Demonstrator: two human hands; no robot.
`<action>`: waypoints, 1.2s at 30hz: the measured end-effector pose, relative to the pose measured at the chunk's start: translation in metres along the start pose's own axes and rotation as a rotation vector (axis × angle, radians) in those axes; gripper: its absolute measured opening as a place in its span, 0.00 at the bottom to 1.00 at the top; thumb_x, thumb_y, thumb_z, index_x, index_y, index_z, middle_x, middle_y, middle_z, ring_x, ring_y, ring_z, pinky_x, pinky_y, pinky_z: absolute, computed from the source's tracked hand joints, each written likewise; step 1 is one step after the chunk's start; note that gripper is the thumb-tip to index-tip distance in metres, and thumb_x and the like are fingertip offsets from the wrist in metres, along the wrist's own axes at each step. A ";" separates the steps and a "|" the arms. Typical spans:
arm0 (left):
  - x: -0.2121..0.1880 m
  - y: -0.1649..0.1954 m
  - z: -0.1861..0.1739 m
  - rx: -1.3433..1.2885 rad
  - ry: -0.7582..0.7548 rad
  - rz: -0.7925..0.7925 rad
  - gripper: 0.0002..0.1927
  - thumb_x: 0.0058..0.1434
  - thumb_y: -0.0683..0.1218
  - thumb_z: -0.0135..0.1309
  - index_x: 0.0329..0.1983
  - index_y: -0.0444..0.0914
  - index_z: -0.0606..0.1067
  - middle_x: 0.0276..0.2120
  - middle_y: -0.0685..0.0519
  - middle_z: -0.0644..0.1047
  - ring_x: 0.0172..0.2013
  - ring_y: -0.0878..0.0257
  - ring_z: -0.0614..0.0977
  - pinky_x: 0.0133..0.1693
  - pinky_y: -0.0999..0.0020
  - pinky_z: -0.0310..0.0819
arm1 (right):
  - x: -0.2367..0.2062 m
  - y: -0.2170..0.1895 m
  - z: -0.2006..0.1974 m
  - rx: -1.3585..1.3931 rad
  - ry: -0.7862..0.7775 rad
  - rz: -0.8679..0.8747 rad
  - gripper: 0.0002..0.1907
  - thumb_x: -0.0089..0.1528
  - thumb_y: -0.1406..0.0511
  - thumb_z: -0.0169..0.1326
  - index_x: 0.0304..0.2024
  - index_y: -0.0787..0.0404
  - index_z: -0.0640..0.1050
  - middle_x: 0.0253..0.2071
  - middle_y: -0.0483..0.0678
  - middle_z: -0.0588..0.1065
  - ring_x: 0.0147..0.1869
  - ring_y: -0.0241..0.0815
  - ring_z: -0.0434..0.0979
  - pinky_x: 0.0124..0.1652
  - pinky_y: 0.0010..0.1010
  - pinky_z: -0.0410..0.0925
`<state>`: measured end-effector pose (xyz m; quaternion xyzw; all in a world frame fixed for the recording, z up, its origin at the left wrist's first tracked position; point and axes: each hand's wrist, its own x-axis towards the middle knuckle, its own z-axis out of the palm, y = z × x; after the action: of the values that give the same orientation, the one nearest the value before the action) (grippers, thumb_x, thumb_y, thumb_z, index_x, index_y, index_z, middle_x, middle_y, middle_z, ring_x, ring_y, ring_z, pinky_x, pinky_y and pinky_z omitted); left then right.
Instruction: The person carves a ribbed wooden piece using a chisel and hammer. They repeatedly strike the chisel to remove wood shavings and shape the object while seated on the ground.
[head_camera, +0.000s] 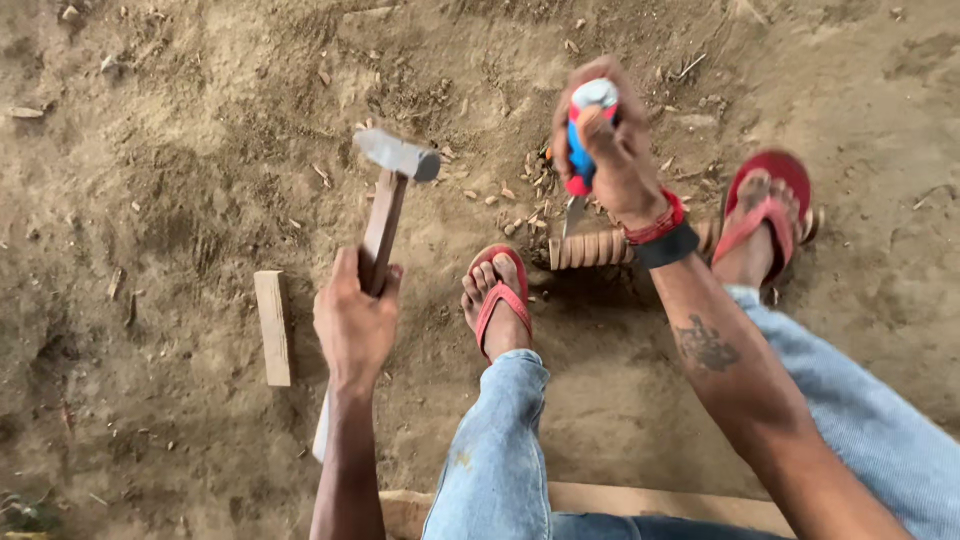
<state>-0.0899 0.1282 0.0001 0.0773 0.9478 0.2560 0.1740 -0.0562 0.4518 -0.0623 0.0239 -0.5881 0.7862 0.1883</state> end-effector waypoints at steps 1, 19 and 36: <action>-0.004 -0.003 0.000 0.008 -0.004 -0.028 0.14 0.63 0.47 0.63 0.35 0.38 0.69 0.23 0.50 0.77 0.22 0.59 0.77 0.27 0.58 0.72 | 0.001 0.001 0.003 -0.026 -0.022 0.007 0.22 0.70 0.47 0.56 0.48 0.56 0.70 0.34 0.40 0.74 0.29 0.27 0.76 0.29 0.22 0.72; -0.033 -0.095 0.015 -0.186 0.099 -0.396 0.14 0.62 0.44 0.64 0.45 0.35 0.73 0.31 0.50 0.73 0.28 0.60 0.74 0.30 0.63 0.70 | -0.037 0.043 0.173 -0.790 -0.504 0.230 0.29 0.58 0.39 0.60 0.32 0.56 0.73 0.27 0.44 0.73 0.28 0.43 0.75 0.27 0.37 0.68; -0.041 -0.099 0.038 -0.198 0.132 -0.192 0.14 0.58 0.42 0.64 0.44 0.33 0.76 0.30 0.48 0.76 0.29 0.59 0.76 0.36 0.64 0.72 | -0.037 0.034 0.168 -0.718 -0.232 0.116 0.17 0.60 0.53 0.62 0.29 0.56 0.74 0.24 0.48 0.75 0.27 0.49 0.76 0.28 0.42 0.67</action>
<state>-0.0436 0.0517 -0.0695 -0.0481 0.9303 0.3349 0.1416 -0.0640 0.2775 -0.0510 0.0121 -0.8440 0.5314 0.0720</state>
